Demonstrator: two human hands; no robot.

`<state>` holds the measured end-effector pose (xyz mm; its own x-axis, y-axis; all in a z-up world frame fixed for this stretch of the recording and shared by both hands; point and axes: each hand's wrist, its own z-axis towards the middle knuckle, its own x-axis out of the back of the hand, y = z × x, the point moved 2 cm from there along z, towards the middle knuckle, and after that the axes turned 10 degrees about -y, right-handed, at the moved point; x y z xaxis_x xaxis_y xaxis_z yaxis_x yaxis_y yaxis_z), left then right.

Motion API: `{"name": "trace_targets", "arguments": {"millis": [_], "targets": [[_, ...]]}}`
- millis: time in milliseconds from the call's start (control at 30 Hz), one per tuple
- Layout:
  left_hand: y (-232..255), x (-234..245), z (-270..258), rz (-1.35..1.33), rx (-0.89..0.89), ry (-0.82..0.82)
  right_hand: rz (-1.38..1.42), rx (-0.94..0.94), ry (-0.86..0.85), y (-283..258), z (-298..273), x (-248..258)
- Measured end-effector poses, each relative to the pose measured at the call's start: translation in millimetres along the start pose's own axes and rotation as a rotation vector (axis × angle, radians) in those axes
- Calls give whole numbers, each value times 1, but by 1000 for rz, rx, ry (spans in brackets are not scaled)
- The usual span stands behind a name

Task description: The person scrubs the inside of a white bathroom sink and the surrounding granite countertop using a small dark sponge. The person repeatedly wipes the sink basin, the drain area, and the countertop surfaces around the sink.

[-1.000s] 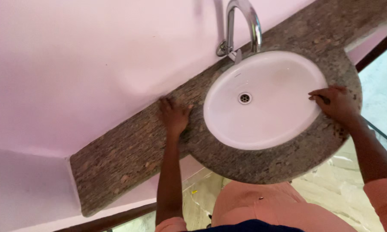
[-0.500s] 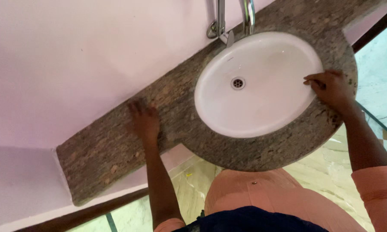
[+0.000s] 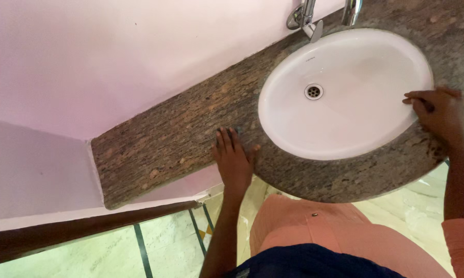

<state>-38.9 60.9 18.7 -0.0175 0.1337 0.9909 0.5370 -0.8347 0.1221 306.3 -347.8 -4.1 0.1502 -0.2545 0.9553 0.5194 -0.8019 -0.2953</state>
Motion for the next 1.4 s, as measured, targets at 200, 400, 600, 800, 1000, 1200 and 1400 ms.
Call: {"name": "trace_targets", "arguments": {"millis": [200, 400, 600, 800, 1000, 1200, 1400], "targets": [[-2, -2, 140, -56, -129, -59, 144, -27, -36, 3, 3, 6], [102, -10, 255, 57, -228, -94, 150, -71, 6, -13, 3, 17], [138, -13, 272, 39, -374, -30, 154, -68, 8, -5, 6, 9], [26, 0, 209, -46, -102, -50, 99, 10, 24, 7, 1, 5], [-14, 4, 86, -193, -113, -36, 495, 14, 186, -95, 30, -1], [-17, 18, 56, -719, -133, 201, 424, 802, -374, -364, 44, -69], [-74, 30, 56, -580, 104, 531, 16, 906, -314, -423, 72, -115]]}}
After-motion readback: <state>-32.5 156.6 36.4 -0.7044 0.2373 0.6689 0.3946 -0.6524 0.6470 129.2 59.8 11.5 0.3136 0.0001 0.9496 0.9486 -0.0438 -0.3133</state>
